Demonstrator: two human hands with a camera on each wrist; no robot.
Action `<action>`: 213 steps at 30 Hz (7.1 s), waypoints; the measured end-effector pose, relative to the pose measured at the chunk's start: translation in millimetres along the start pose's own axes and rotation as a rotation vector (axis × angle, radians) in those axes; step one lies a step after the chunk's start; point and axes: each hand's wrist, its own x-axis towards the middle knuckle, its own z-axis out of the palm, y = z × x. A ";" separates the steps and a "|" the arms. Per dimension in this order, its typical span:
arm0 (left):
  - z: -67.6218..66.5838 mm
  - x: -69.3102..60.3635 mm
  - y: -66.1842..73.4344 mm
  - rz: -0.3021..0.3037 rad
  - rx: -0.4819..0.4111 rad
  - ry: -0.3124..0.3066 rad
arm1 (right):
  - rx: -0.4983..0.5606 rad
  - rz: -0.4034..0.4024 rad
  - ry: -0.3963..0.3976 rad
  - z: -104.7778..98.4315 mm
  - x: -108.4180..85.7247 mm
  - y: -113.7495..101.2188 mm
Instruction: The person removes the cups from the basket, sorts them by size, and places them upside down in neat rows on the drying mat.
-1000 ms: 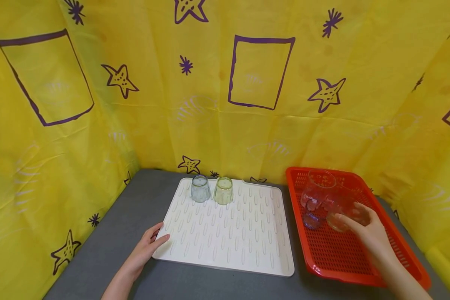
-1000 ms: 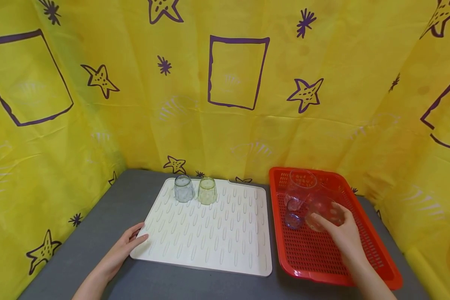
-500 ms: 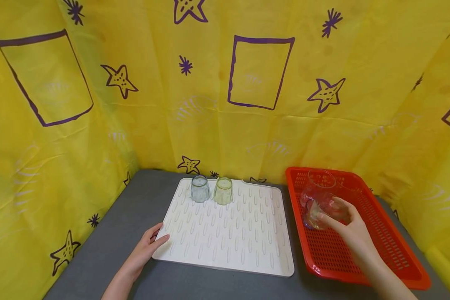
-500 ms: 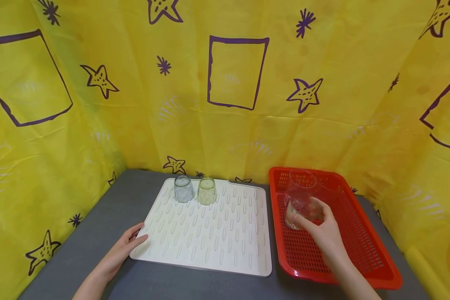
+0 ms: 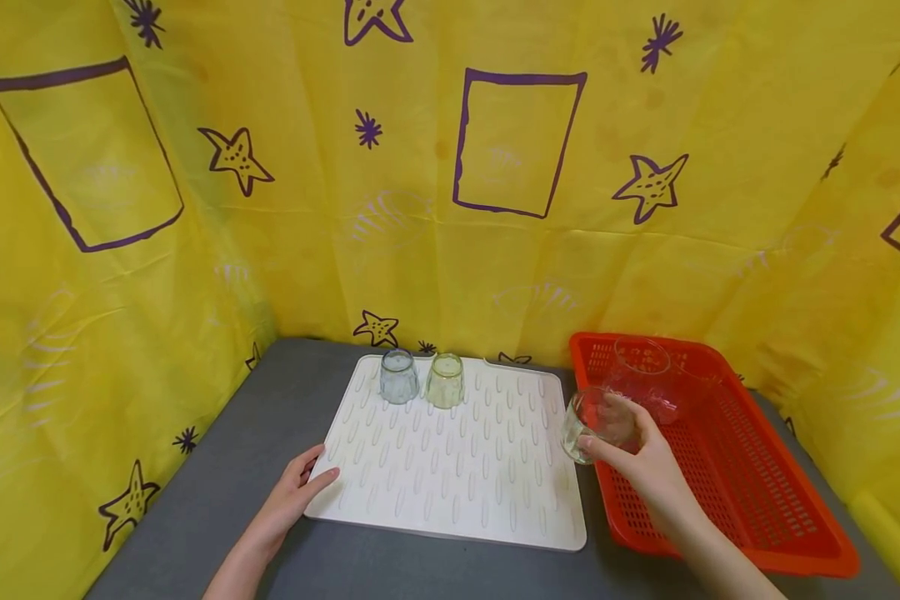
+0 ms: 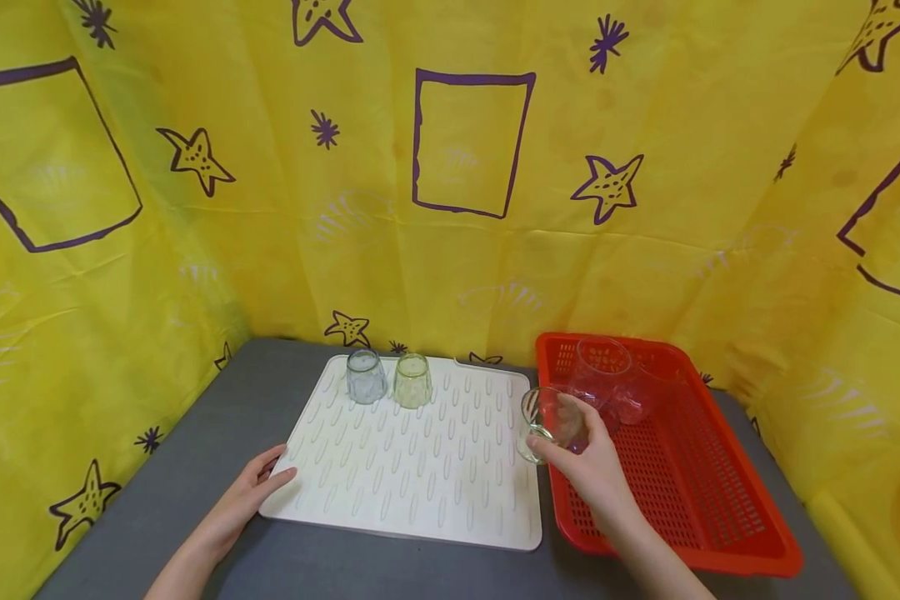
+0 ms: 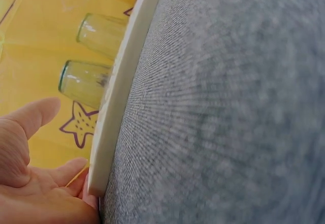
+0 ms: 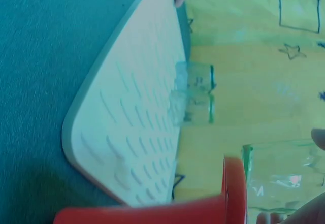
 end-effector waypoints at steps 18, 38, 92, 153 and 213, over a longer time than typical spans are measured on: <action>27.0 -15.5 37.0 0.102 0.153 0.101 | 0.036 -0.033 -0.082 45.7 0.4 -2.4; 103.7 -26.6 81.5 0.572 -0.014 -0.260 | 0.089 -0.123 -0.195 77.5 -6.8 0.3; 137.8 -25.6 92.7 0.490 -0.498 -0.409 | 0.161 -0.286 -0.348 87.0 -10.9 16.6; 114.7 -24.8 93.9 0.551 -0.398 -0.427 | 0.588 -0.057 -0.509 93.2 -12.9 20.0; 1.8 5.3 1.9 0.051 -0.027 -0.028 | 0.244 0.069 0.263 145.1 106.9 21.1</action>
